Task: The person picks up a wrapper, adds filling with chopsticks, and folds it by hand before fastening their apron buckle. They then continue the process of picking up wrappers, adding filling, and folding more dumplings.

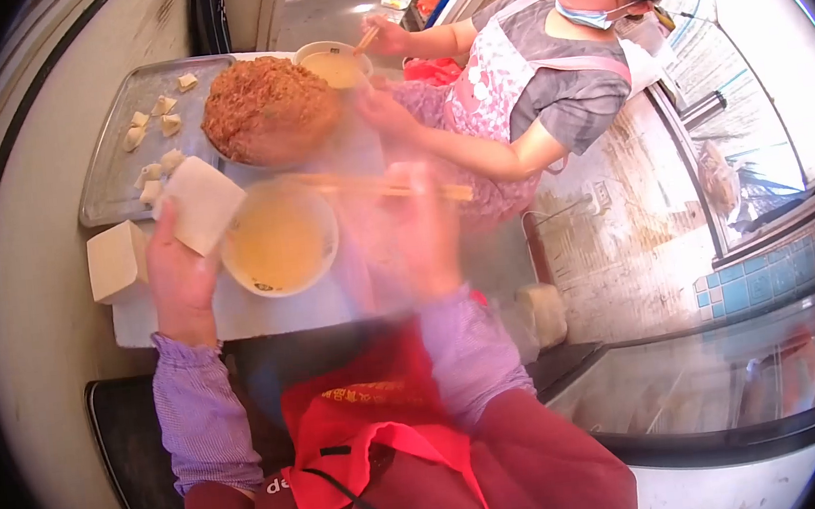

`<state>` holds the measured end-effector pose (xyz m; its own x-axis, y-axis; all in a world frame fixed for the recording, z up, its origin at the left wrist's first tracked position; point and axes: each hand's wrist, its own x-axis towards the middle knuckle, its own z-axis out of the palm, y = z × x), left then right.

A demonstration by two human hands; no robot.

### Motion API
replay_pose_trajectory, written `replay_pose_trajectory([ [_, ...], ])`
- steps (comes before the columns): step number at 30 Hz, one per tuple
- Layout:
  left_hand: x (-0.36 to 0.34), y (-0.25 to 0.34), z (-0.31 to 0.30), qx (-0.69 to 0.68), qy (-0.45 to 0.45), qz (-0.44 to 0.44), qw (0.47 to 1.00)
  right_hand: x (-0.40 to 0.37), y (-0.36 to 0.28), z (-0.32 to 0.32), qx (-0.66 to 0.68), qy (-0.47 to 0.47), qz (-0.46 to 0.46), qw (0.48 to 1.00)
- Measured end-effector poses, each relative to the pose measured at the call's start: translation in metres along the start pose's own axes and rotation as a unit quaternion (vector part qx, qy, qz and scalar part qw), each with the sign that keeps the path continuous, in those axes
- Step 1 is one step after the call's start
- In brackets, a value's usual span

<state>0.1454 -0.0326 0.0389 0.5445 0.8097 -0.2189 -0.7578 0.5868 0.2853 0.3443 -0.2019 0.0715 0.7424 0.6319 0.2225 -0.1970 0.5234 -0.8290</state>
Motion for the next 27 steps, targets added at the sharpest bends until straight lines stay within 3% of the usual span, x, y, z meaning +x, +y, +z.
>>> replay_pose_trajectory([
  [4,0.003,-0.02,-0.008,-0.043,-0.035,-0.063,0.997,-0.009,0.029,0.028,-0.142,-0.128,-0.128,0.973],
  [6,0.005,-0.022,-0.003,-0.07,-0.068,-0.084,0.992,-0.008,0.025,0.033,-0.363,-0.246,-0.306,0.845],
  [7,0.002,-0.025,-0.005,-0.092,-0.099,-0.103,0.985,-0.009,0.032,0.036,-0.349,-0.276,-0.285,0.849],
  [9,0.006,-0.029,-0.018,0.179,-0.13,0.029,0.975,-0.001,0.059,0.032,-0.33,-0.289,-0.365,0.821],
  [10,0.012,-0.023,-0.024,-0.133,-0.166,-0.13,0.968,-0.007,0.059,0.033,-0.349,-0.291,-0.241,0.858],
  [11,0.011,-0.022,-0.029,-0.145,-0.158,-0.12,0.969,-0.012,0.075,0.024,-0.314,-0.243,-0.14,0.907],
  [12,0.014,-0.022,-0.03,-0.157,-0.163,-0.107,0.968,-0.005,0.072,0.025,-0.364,-0.265,-0.213,0.867],
  [13,0.013,-0.019,-0.03,-0.15,-0.142,-0.092,0.974,0.001,0.075,0.016,-0.374,-0.251,-0.185,0.874],
  [15,0.011,-0.017,-0.028,0.105,-0.035,0.086,0.99,0.011,0.076,0.013,-0.258,-0.152,-0.155,0.941],
  [17,0.014,-0.014,-0.034,0.123,-0.026,0.083,0.989,0.024,0.072,-0.002,-0.194,-0.085,-0.12,0.97],
  [20,0.019,-0.016,-0.032,0.015,-0.043,0.041,0.998,0.037,0.076,-0.019,-0.199,-0.057,-0.123,0.971],
  [25,0.025,-0.032,-0.037,0.202,-0.066,0.05,0.976,0.041,0.082,-0.032,-0.147,-0.052,-0.09,0.984],
  [27,0.024,-0.04,-0.035,0.166,-0.055,0.043,0.984,0.042,0.086,-0.034,-0.128,-0.048,-0.087,0.987],
])
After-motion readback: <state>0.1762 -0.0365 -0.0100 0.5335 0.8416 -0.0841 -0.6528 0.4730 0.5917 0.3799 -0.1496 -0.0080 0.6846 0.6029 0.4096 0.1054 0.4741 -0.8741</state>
